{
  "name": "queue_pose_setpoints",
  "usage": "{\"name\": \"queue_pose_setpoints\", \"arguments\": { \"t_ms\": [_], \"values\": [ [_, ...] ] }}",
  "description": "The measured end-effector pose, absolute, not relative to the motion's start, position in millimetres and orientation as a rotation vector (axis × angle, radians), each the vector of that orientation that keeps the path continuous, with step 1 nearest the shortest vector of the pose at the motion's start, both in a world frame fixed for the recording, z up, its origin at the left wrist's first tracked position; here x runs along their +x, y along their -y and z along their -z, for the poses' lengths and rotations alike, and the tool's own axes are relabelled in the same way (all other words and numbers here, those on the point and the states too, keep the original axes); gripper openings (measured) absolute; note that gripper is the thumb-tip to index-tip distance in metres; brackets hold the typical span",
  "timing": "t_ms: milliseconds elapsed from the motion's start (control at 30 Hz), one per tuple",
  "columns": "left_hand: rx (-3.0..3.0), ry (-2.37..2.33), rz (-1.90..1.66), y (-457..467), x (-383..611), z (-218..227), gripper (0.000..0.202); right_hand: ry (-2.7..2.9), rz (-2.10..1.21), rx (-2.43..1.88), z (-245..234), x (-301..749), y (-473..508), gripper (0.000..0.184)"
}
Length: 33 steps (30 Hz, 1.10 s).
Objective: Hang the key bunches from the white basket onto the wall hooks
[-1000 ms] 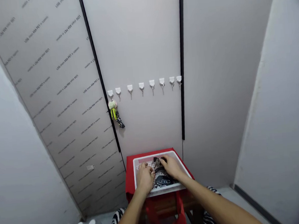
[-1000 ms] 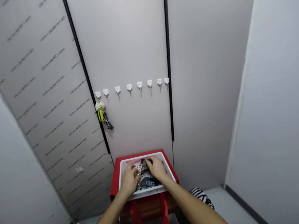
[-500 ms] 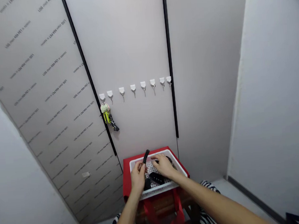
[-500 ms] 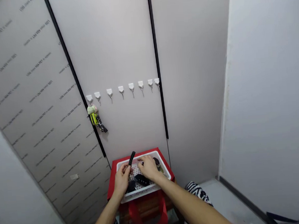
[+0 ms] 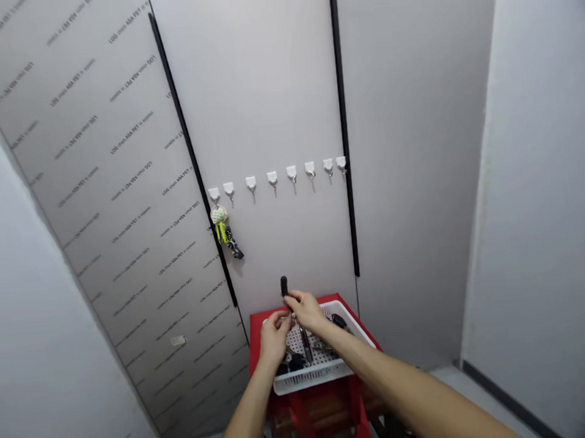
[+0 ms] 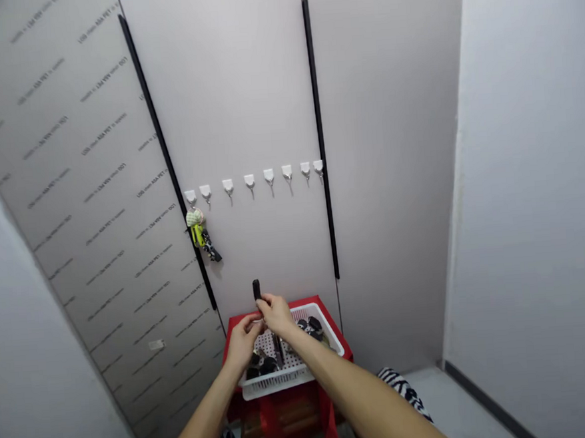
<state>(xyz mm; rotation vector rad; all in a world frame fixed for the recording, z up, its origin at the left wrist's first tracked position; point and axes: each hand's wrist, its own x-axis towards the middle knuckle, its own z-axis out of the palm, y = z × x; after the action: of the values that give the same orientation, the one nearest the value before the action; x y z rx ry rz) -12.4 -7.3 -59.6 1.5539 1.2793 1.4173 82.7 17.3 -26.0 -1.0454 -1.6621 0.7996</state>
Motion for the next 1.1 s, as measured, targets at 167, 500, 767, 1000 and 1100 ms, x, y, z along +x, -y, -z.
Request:
{"name": "queue_pose_setpoints", "arguments": {
  "t_ms": [167,500,767,1000,1100],
  "values": [
    [1.531,-1.215,-1.466,-3.3,-13.8,43.5,0.020,1.582,-1.002,-0.889,-10.9,71.9,-27.1,0.021],
    [1.863,-1.711,-1.543,-18.8,-29.6,-55.4,0.031,1.656,-0.942,-0.796,-121.1,30.4,-50.0,0.019],
    [1.994,-1.941,-1.453,-29.6,-48.3,-92.3,0.035,1.699,-0.890,-0.857,-161.9,1.4,-76.3,0.015],
    [1.965,-1.943,-1.434,-50.9,-60.6,-101.2,0.035,1.681,-0.807,-1.007,-172.2,-14.0,-101.8,0.015],
    [1.958,-1.947,-1.414,-55.4,-59.8,-100.2,0.036,1.687,-0.751,-1.082,-170.0,-16.2,-109.9,0.015]
  ]
}}
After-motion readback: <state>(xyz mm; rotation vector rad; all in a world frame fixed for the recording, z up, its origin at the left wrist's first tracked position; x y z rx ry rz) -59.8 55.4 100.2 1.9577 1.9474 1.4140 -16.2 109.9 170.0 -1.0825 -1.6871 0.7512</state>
